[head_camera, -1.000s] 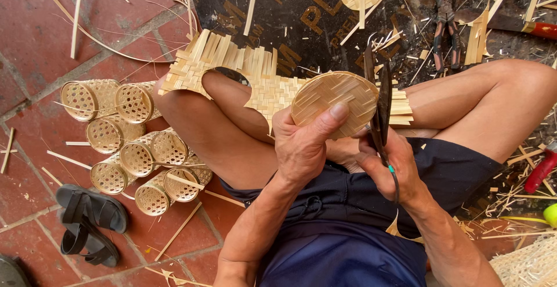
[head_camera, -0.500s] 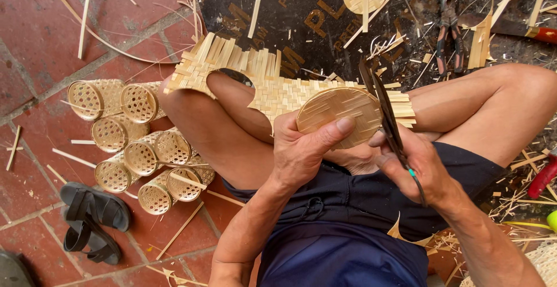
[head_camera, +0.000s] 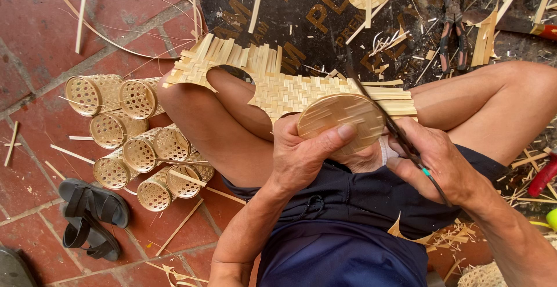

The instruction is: The person sits on the workshop floor and uses scissors to trim excess bamboo strips from the edge of a round woven bamboo disc, rotating it as they cut. They set the trimmed disc aside with finished discs, then pick up a perforated woven bamboo basket and press and fit its rim by hand.

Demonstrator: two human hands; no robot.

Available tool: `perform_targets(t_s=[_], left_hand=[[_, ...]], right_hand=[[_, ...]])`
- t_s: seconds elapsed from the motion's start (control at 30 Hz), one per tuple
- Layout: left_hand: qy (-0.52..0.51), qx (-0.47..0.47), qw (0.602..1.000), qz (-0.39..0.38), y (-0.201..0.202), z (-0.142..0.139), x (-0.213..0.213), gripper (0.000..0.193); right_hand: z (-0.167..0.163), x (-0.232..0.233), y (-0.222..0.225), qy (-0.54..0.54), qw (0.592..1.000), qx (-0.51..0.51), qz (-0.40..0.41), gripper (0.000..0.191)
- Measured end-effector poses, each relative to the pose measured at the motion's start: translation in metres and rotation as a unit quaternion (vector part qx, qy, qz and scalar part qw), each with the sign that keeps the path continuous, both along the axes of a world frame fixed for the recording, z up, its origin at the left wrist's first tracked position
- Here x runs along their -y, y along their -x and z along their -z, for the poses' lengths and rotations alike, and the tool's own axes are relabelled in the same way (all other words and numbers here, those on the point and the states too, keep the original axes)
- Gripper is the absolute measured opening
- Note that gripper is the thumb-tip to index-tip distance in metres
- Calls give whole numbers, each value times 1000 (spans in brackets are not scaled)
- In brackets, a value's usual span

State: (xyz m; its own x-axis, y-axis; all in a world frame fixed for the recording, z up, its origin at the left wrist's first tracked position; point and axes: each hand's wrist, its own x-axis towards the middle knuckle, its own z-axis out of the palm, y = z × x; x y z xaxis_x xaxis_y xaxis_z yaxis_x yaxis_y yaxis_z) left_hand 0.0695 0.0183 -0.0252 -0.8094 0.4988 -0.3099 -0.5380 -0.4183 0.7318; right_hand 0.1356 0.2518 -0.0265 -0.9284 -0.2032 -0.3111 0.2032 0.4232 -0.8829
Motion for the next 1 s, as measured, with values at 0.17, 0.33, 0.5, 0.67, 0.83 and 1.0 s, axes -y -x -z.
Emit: perform_targets(t_s=[0.17,0.33,0.5,0.67,0.83,1.0], left_hand=[[-19,18,1000,14,-2,0,-1,25],[-20,1,1000,14,-3,-2,0,27],[-37,12,999,27,-3,-1,1,28],[-25,23,999,36,-2,1,4,30],[-25,22,998,56,0,2,6,28],[-10,6,997,73,3,1,9,28]], right_hand=[[0,2,-3,50,999,6,15,60],[-6,-1,0,24,997,-75,-17,60],[-4,-5,-1,-3,999,51,6,36],[-3,-17,0,-30,999,5,-29,32],[-15,-21,10,-47,997,-14,-54,38],[-19,-27,14,-105,991,-15,-82,48]])
